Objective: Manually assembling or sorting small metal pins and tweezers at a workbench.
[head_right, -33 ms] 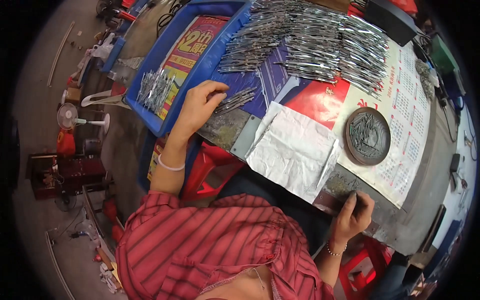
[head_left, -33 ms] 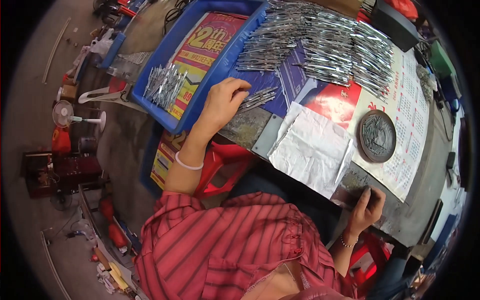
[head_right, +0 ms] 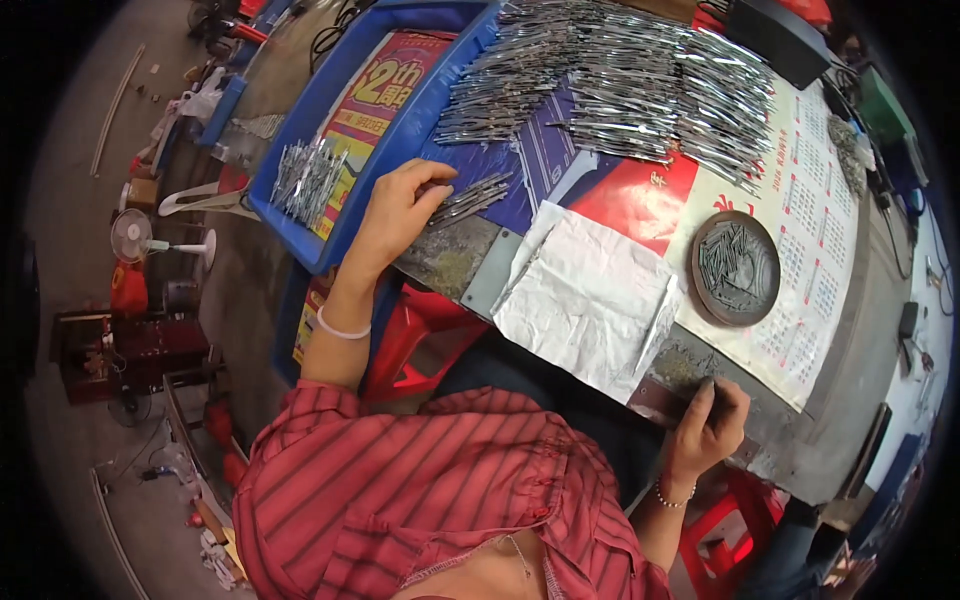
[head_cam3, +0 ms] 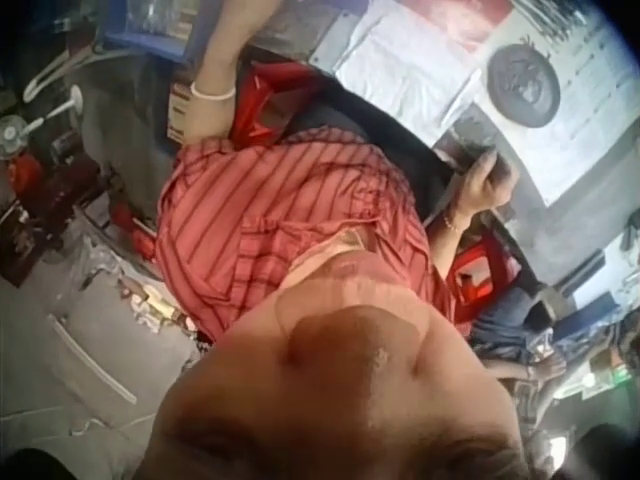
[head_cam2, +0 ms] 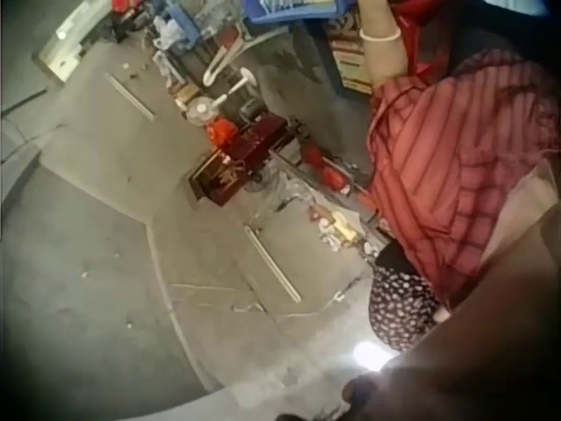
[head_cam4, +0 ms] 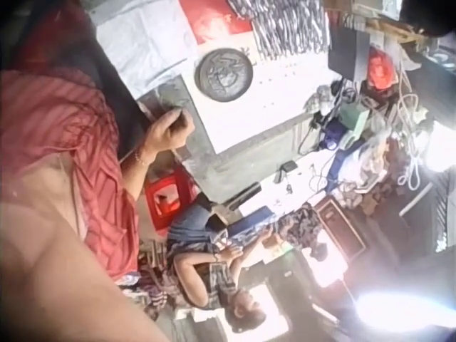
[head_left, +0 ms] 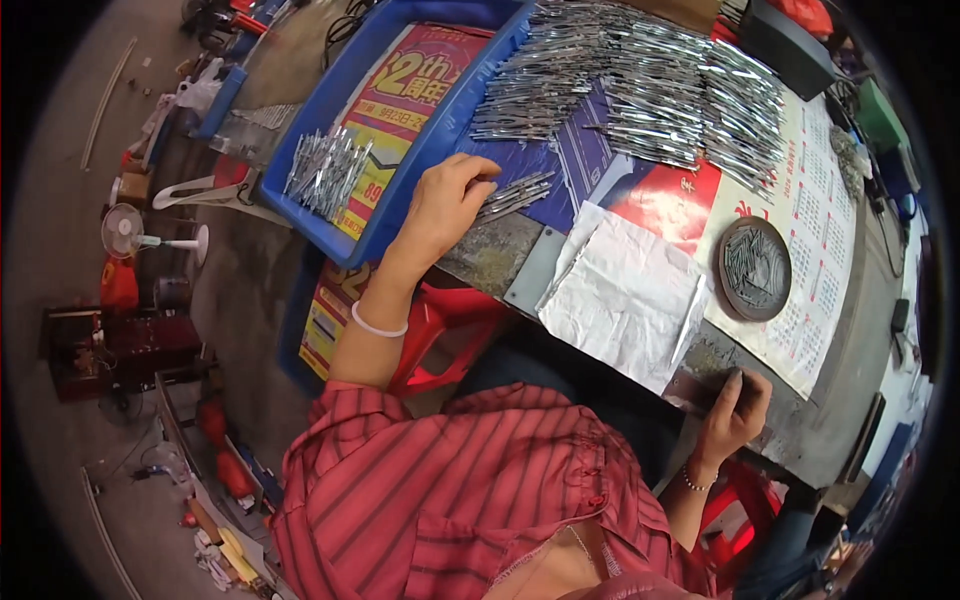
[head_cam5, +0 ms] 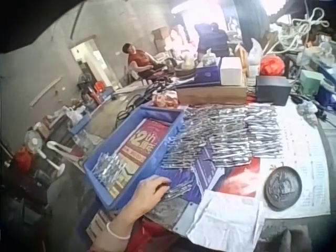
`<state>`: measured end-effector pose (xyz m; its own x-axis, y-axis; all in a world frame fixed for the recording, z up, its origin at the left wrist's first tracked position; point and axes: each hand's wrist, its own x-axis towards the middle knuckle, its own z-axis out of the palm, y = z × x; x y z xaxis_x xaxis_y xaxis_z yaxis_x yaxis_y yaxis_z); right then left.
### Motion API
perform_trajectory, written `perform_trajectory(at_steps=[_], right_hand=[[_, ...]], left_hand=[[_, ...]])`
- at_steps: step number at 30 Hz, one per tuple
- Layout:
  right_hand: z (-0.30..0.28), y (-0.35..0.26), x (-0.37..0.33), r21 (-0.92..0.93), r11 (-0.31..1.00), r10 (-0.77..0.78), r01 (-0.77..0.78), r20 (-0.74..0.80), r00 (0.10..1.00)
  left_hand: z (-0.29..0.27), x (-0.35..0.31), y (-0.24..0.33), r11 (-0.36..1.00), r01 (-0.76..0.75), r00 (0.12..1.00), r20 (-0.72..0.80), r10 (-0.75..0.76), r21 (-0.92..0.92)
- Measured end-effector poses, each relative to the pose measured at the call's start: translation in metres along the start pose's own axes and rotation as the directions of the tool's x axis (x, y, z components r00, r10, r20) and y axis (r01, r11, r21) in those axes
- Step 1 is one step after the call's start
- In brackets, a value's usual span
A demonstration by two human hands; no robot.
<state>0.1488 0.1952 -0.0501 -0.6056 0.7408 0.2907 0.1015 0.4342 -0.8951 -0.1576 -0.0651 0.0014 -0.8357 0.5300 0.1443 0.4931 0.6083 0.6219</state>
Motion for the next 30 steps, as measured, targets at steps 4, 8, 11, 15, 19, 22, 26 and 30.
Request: perform_trajectory(at_steps=[4, 8, 11, 15, 19, 22, 26, 30], right_hand=[[0.0, -0.003, -0.002, -0.048, 0.999, 0.009, -0.01, -0.026, 1.0], [0.002, 0.001, 0.009, -0.198, 0.968, -0.16, 0.152, -0.023, 0.987], [-0.004, -0.013, 0.022, -0.147, 0.989, 0.012, -0.01, 0.012, 1.0], [-0.018, -0.028, 0.073, -0.245, 0.966, -0.045, 0.082, 0.153, 0.987], [-0.023, -0.015, 0.12, -0.273, 0.956, -0.02, 0.107, 0.305, 0.952], [-0.023, -0.008, 0.147, -0.41, 0.85, -0.066, 0.33, 0.539, 0.84], [-0.011, -0.009, 0.169, -0.47, 0.71, -0.028, 0.525, 0.726, 0.688], [0.003, -0.014, 0.183, -0.461, 0.62, 0.023, 0.635, 0.82, 0.572]], left_hand=[[0.013, 0.009, -0.01, 0.978, -0.168, 0.986, 0.032, 0.165, 0.123], [0.019, 0.019, -0.008, 0.91, -0.28, 0.96, 0.108, 0.259, 0.305], [0.019, 0.018, -0.006, 0.871, -0.327, 0.945, 0.125, 0.303, 0.366], [0.016, 0.017, 0.003, 0.852, -0.365, 0.931, 0.14, 0.337, 0.375], [0.017, 0.017, 0.009, 0.865, -0.362, 0.932, 0.164, 0.324, 0.347], [0.014, 0.017, 0.009, 0.884, -0.357, 0.931, 0.187, 0.312, 0.302], [0.008, 0.017, 0.002, 0.918, -0.318, 0.941, 0.198, 0.274, 0.238], [0.008, 0.017, -0.005, 0.915, -0.318, 0.943, 0.181, 0.278, 0.251]])
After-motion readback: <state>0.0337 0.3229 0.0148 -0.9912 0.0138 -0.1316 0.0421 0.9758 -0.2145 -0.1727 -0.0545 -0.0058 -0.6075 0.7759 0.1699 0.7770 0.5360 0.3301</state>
